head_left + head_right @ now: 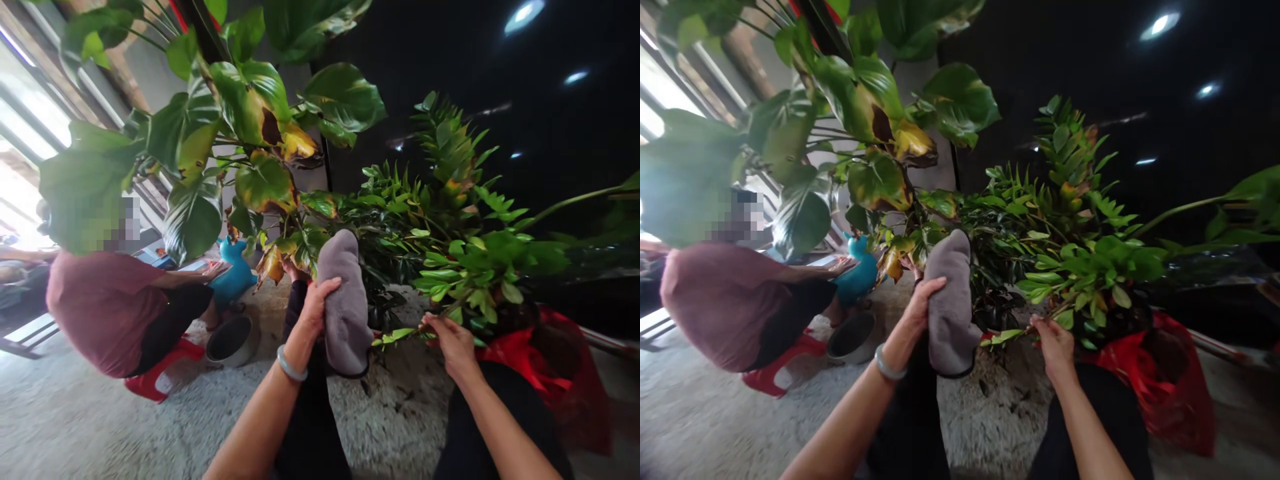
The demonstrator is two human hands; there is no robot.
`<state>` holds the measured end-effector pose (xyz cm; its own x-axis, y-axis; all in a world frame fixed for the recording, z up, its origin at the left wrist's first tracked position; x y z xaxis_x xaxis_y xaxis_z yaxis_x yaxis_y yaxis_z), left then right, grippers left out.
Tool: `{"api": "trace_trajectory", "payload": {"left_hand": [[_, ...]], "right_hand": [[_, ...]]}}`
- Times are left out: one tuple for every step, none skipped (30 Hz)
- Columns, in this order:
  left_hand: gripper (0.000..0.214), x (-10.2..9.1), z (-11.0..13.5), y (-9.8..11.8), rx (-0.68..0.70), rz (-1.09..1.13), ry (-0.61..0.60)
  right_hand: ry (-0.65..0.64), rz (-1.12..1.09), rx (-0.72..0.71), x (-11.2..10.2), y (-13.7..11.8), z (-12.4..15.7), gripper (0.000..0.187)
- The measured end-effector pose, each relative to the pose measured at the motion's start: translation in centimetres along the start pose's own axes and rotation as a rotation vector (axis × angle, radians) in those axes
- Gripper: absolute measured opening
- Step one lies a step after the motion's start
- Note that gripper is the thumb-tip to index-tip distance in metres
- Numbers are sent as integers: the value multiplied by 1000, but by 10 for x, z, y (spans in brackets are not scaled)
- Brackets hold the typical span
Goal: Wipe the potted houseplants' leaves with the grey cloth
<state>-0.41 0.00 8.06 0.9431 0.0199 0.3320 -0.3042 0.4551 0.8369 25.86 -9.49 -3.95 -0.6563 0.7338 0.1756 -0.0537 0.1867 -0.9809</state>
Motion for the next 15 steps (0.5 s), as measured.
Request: {"api": "trace_trajectory", "payload": {"left_hand": [[35,-1,-2,-17,-47,-69,-7],[32,-4,-2,-35,-98,-137,-14],[30,-8,0,-53,-147,-197,-34],[29,-10,4,-69,-200,-249,-81],[29,-12,9,-80,-241,-285,-137],[30,-12,15,-84,-267,-303,-196],[32,-11,19,-81,-269,-304,-248],[34,-7,22,-70,-246,-282,-284],[36,-3,23,-54,-205,-242,-300],[37,2,22,-35,-148,-184,-292],[36,7,18,-16,-87,-115,-261],[36,11,13,1,-29,-51,-218],[35,16,7,13,20,-1,-172],[34,20,1,20,57,22,-135],[33,24,-5,20,77,12,-109]], "right_hand": [[3,2,-4,0,0,0,32],[5,3,-6,-1,0,0,32],[6,3,-7,-1,0,1,31],[4,3,-6,-2,0,1,31],[2,3,-4,-3,-1,1,32],[1,3,1,-4,-1,1,32],[1,3,7,-4,-1,1,32],[2,4,14,-5,-2,2,33],[3,5,22,-5,-2,2,33],[4,6,28,-4,-3,2,33],[6,5,33,-3,-3,2,34],[8,4,35,-2,-4,2,34],[10,2,35,0,-4,2,34],[14,-1,33,1,-4,3,34],[18,-4,30,3,-5,3,33]]}}
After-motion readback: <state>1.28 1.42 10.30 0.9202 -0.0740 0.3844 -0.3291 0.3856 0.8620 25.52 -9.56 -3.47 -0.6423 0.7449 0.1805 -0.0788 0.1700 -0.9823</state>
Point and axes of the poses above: each hand's wrist, its own z-axis away from the middle knuckle, its own x-axis out of the palm, y = z × x, the point moved 7 cm from there along -z, towards the middle knuckle, and after that the axes turned 15 degrees about -x, right-handed, at the moved point
